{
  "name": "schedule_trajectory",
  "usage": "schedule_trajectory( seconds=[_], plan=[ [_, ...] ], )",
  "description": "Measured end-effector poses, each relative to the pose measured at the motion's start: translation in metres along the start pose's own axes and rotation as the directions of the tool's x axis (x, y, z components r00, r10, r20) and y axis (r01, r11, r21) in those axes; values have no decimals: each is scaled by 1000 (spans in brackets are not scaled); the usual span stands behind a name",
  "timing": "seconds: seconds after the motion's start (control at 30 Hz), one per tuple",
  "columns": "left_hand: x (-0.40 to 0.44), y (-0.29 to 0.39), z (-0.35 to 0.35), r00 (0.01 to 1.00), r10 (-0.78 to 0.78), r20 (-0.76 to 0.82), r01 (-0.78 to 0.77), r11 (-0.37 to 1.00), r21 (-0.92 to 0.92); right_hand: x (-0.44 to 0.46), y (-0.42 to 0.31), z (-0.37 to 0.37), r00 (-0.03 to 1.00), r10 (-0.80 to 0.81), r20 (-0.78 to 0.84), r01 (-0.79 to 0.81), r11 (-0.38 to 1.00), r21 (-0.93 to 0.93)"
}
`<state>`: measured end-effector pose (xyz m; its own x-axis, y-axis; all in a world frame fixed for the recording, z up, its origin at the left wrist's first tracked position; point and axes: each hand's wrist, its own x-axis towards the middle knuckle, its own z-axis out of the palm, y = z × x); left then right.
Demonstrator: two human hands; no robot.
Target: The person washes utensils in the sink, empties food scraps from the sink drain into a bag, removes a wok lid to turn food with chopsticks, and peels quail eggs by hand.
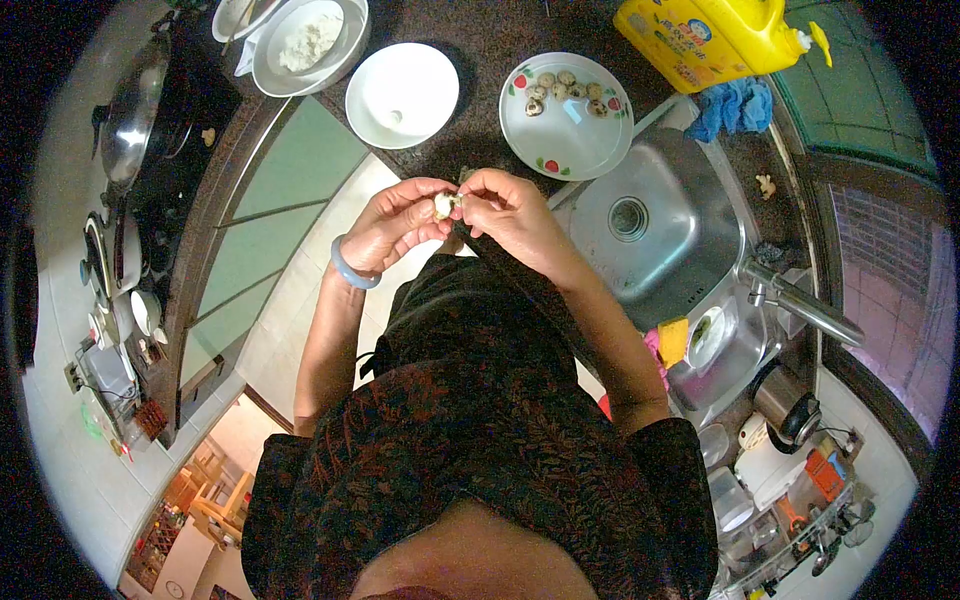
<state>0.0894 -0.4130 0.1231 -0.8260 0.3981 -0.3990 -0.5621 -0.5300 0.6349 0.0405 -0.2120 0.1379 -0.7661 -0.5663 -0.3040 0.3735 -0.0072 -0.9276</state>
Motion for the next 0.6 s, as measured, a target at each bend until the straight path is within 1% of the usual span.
schedule_trajectory(
  seconds=[0.03, 0.07, 0.1, 0.13, 0.17, 0.23, 0.27, 0.3, 0.33, 0.37, 0.43, 0.53, 0.6],
  plan=[
    [-1, 1, -1, 1000, -1, 0, 1, 1000, -1, 0, -1, -1, 1000, 7, 17, -7, 1000, 12],
    [-1, 2, -1, 999, -3, 33, 4, 1000, -29, 0, 1, -3, 1000, 8, 16, -8, 1000, 12],
    [-2, 2, -1, 998, -4, 66, 7, 998, -56, 1, 4, -7, 1000, 16, 15, -16, 999, -38],
    [-1, 2, -1, 998, -5, 66, 8, 998, -56, 1, 6, -9, 1000, 24, 14, -23, 996, -88],
    [-1, 2, 0, 999, 6, 44, -4, 999, -31, 1, 6, -8, 1000, 24, 14, -23, 996, -88],
    [-1, 2, 1, 1000, 16, 23, -16, 1000, -6, 1, 6, -6, 991, -122, -60, 98, 944, -314],
    [0, 3, 4, 999, 33, -13, -33, 999, 17, 1, 5, -6, 991, -122, -61, 97, 945, -314],
    [1, 4, 6, 997, 53, -49, -51, 998, 42, 0, 2, -5, 988, -140, -61, 105, 914, -391],
    [2, 3, 6, 998, 52, -48, -50, 998, 42, 0, -1, -4, 986, -158, -60, 112, 877, -466],
    [4, 1, 6, 995, 62, -72, -58, 997, 45, 0, -5, -1, 986, -158, -61, 111, 878, -466],
    [6, -2, 6, 993, 70, -96, -66, 997, 47, -2, -10, 6, 955, -275, -114, 183, 844, -505],
    [11, -7, 3, 991, 86, -99, -80, 994, 68, -1, -4, 4, 944, -312, -107, 204, 807, -554],
    [13, -10, 2, 989, 105, -104, -91, 987, 135, 0, -3, 2, 943, -318, -100, 204, 785, -585]
  ],
)
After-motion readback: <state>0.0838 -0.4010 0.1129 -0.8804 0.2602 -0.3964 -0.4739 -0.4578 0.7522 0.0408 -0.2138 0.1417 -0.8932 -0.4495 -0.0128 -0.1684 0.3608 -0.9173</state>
